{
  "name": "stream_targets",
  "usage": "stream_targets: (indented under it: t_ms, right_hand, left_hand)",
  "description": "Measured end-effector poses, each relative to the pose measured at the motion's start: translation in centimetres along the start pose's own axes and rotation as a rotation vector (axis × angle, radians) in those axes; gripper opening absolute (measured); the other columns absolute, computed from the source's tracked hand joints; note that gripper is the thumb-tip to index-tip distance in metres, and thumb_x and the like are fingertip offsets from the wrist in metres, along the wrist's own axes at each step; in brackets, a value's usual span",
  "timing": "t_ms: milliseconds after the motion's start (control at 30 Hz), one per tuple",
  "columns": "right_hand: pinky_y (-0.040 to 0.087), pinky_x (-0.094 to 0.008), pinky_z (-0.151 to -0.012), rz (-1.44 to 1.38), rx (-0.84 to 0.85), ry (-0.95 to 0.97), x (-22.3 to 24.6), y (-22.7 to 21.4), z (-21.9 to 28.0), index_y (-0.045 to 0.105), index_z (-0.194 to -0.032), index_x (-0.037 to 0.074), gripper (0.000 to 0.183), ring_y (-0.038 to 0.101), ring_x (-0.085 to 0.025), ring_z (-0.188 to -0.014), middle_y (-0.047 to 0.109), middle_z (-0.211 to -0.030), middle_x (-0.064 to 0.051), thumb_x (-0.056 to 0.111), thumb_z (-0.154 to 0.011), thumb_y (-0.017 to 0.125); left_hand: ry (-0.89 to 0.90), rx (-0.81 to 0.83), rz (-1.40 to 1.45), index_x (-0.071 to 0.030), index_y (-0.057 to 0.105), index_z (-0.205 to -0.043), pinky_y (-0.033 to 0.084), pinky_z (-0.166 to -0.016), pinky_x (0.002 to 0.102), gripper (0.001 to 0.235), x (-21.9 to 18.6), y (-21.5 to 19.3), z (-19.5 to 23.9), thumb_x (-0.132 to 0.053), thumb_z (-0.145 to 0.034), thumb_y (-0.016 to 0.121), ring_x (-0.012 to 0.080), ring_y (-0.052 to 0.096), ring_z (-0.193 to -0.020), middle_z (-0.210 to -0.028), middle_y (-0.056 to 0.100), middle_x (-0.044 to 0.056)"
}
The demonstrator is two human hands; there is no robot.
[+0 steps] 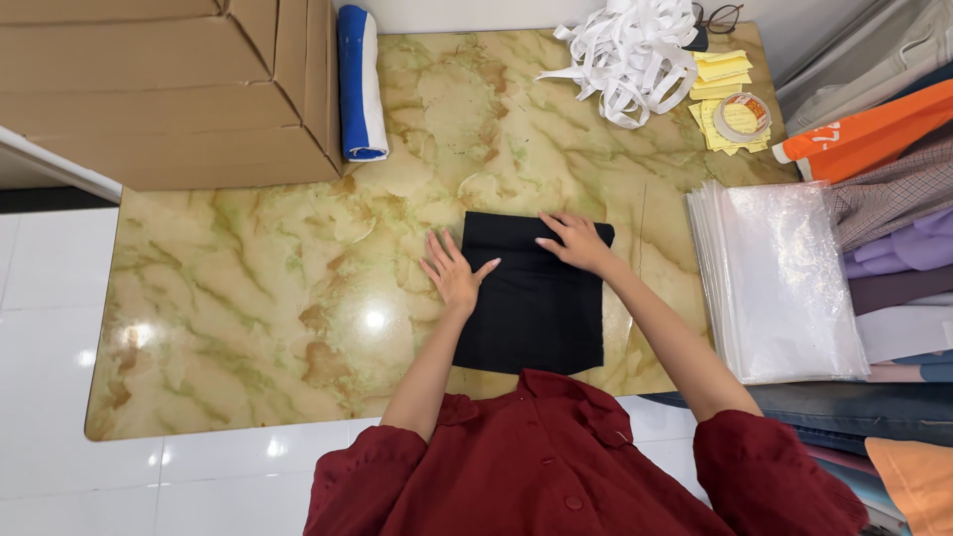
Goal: The person takes a blue and white striped t-shirt from a clothing rack, lays it on a marble-patterned table, and folds it into a compact rectangle. They then take a black t-shirt from the rack and fold it in the same manner on the table.
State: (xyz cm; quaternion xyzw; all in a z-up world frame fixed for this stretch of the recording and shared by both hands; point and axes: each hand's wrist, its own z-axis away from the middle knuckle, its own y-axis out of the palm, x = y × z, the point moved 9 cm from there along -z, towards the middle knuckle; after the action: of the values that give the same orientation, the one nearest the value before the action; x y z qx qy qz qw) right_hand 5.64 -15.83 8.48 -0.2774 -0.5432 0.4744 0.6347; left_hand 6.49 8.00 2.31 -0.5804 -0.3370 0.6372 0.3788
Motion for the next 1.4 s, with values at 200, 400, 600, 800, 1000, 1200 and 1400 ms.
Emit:
stream_targets:
  t_ms: [200,400,600,800,1000,1200,1400]
  right_hand:
    - [0.049,-0.048,-0.102,-0.020,-0.134,-0.070,-0.3,-0.1,-1.9,0.057,-0.142,0.017,0.055,0.064,-0.039,-0.118,0.064,-0.122,-0.017,0.031,-0.091,0.073]
    - [0.047,-0.042,-0.091,0.370,-0.441,-0.158,1.2,2.5,-0.2,0.052,-0.124,0.022,0.051,0.051,-0.028,-0.108,0.040,-0.111,0.000,0.030,-0.082,0.080]
    - [0.040,-0.042,-0.091,0.496,-0.656,-0.161,3.5,3.1,2.6,0.051,-0.123,0.020,0.062,0.049,-0.029,-0.105,0.042,-0.110,-0.005,0.024,-0.071,0.086]
    - [0.037,-0.055,-0.109,0.163,-0.077,0.022,1.9,2.4,0.7,0.039,-0.147,0.024,0.081,0.055,-0.041,-0.130,0.055,-0.134,-0.014,0.052,-0.080,0.074]
    - [0.042,-0.056,-0.107,0.265,0.002,0.007,0.5,3.3,-0.5,0.041,-0.150,0.025,0.076,0.059,-0.040,-0.127,0.058,-0.133,-0.014,0.039,-0.084,0.076]
    - [0.044,-0.041,-0.099,0.615,-0.438,-0.187,2.1,4.2,2.3,0.047,-0.146,0.022,0.088,0.058,-0.027,-0.113,0.051,-0.116,-0.006,0.060,-0.072,0.077]
    - [0.044,-0.057,-0.104,0.186,-0.062,-0.045,3.4,0.5,2.4,0.041,-0.152,0.017,0.085,0.059,-0.044,-0.125,0.059,-0.129,-0.019,0.065,-0.086,0.065]
  left_hand:
    - [0.207,0.015,-0.076,-0.011,-0.002,-0.165,-0.007,-0.120,0.063,0.135,-3.2,-2.8,-1.6,-0.065,-0.071,0.079,0.0398,-0.007,-0.156,-0.167,-0.009,0.024]
    - [0.652,0.243,-0.255,-0.017,0.027,-0.157,0.005,-0.125,0.056,0.098,-8.5,2.5,-3.0,-0.039,-0.080,0.084,0.0275,0.023,-0.153,-0.161,0.026,0.013]
    - [0.747,0.266,-0.386,-0.027,0.041,-0.144,0.029,-0.109,0.054,0.082,-10.1,9.1,-5.3,-0.034,-0.076,0.085,0.0252,0.047,-0.125,-0.126,0.047,0.003]
    - [0.916,-0.323,-0.528,-0.014,0.051,-0.128,0.039,-0.105,0.048,0.046,-12.2,1.8,1.1,-0.017,-0.089,0.075,0.0243,0.051,-0.111,-0.110,0.049,0.009]
    - [0.818,0.093,-0.318,-0.010,0.044,-0.143,0.021,-0.117,0.054,0.071,-11.6,2.2,0.4,-0.021,-0.083,0.080,0.0300,0.042,-0.129,-0.130,0.047,0.014]
    - [0.610,0.662,-0.344,-0.014,0.045,-0.151,0.029,-0.112,0.061,0.094,-9.9,7.3,-4.2,-0.045,-0.074,0.089,0.0431,0.045,-0.138,-0.145,0.049,0.024]
    - [0.911,-0.058,-0.494,-0.018,0.046,-0.133,0.036,-0.103,0.053,0.067,-12.1,2.4,0.0,-0.030,-0.081,0.086,0.0315,0.053,-0.116,-0.116,0.051,0.012]
